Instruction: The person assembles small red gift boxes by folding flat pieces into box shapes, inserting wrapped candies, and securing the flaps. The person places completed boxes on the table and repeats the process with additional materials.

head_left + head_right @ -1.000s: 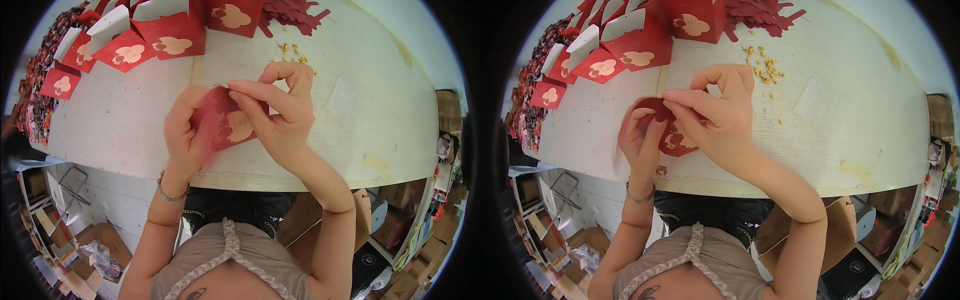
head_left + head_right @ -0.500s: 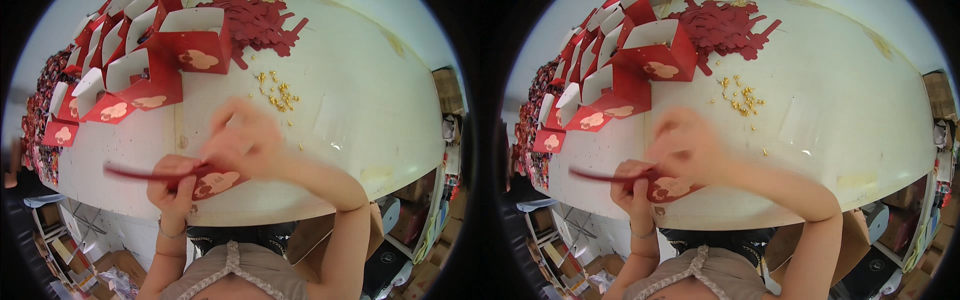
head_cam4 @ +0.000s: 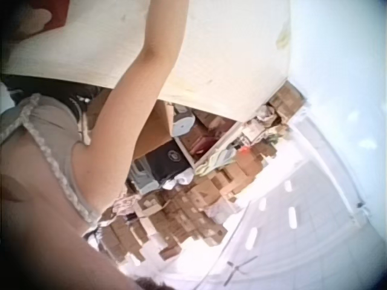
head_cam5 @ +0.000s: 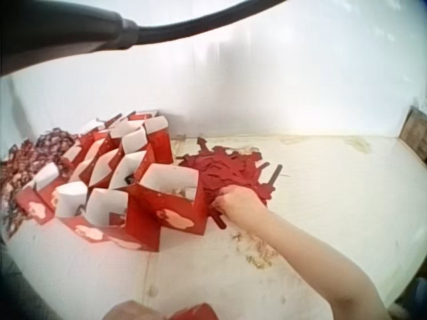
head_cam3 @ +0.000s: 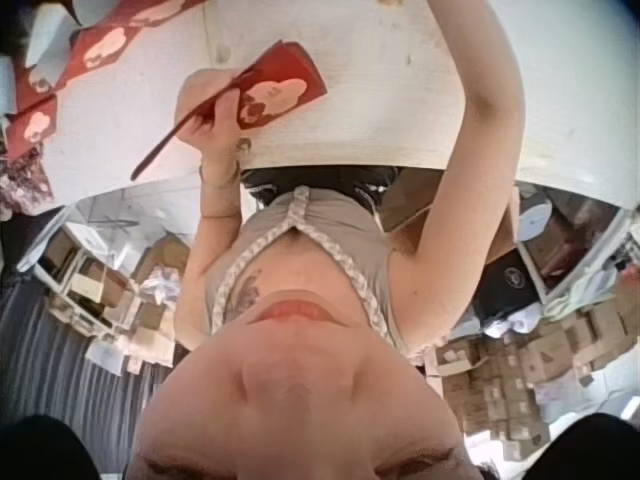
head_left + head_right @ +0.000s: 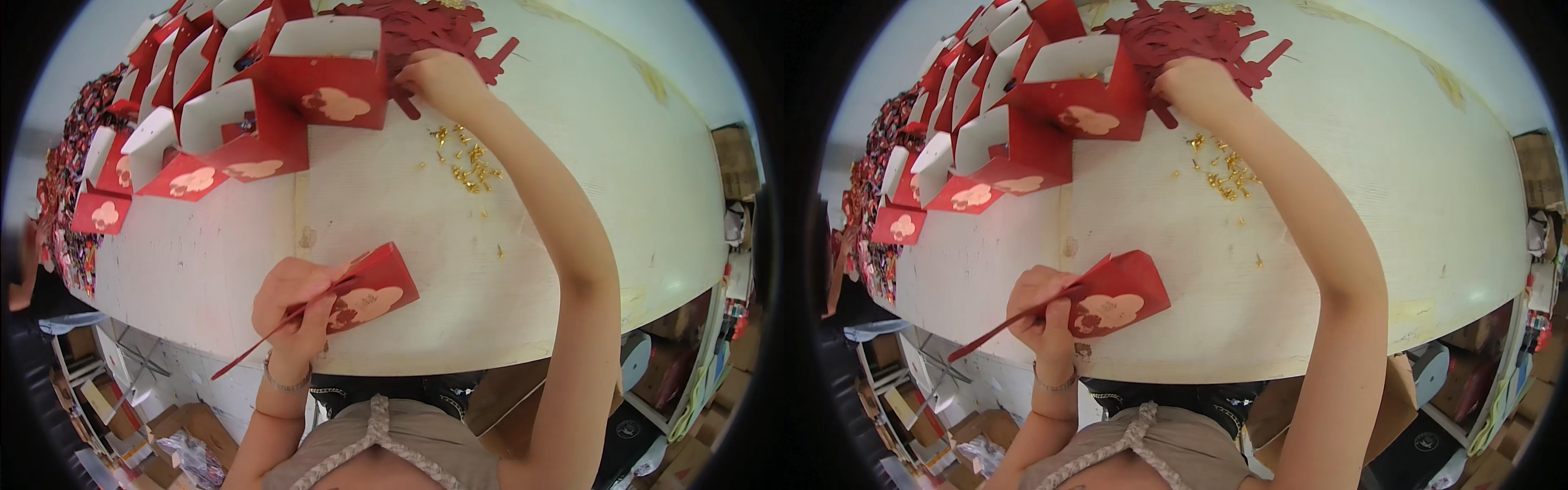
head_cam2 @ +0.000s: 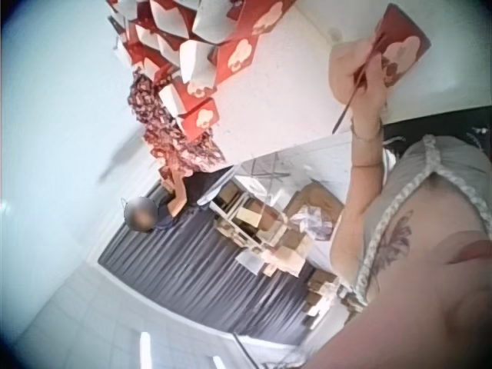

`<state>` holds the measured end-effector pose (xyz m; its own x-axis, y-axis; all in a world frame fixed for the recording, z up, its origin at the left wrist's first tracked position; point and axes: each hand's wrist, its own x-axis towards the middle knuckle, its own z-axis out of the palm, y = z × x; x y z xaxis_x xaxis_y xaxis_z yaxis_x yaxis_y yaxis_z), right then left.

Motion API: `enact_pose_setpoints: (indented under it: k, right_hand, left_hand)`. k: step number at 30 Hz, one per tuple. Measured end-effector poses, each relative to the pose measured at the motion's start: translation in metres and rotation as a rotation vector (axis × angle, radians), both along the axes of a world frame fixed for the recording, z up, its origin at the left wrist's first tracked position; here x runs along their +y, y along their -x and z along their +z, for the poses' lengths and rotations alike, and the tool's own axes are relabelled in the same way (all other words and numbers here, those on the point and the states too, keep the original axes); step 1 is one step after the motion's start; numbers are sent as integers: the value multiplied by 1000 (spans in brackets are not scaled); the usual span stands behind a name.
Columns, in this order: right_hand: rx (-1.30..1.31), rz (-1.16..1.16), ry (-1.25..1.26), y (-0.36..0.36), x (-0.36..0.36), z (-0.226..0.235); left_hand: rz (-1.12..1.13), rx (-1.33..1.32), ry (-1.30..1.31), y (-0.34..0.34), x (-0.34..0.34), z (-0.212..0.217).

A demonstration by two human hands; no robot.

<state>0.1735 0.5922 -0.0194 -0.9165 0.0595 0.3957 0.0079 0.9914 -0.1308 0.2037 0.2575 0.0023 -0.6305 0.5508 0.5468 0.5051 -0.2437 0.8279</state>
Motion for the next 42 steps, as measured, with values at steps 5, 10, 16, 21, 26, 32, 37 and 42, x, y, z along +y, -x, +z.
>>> enact_pose_setpoints:
  k: [5, 10, 16, 21, 26, 32, 37, 42]
  right_hand:
    - [306, -131, 546, -92, -89, 65]
    - [372, 327, 517, -145, -179, 69]
    - [457, 253, 449, -135, -196, 52]
    - [449, 200, 470, -138, -201, 50]
    - [455, 213, 466, -136, -204, 49]
    - [353, 165, 458, -140, -207, 63]
    - [305, 68, 321, -143, -209, 72]
    - [314, -69, 444, -137, -210, 75]
  left_hand:
    - [84, -46, 109, 1, 1, 9]
    - [14, -55, 10, 1, 3, 3]
    - [-90, -14, -8, 2, 3, 8]
    - [-106, 14, 46, 1, -2, 8]
    - [-86, 16, 32, 1, -3, 6]
    - [-45, 195, -85, 8, 2, -3]
    - [-31, 78, -37, 2, 0, 5]
    - [0, 107, 3, 5, 0, 16]
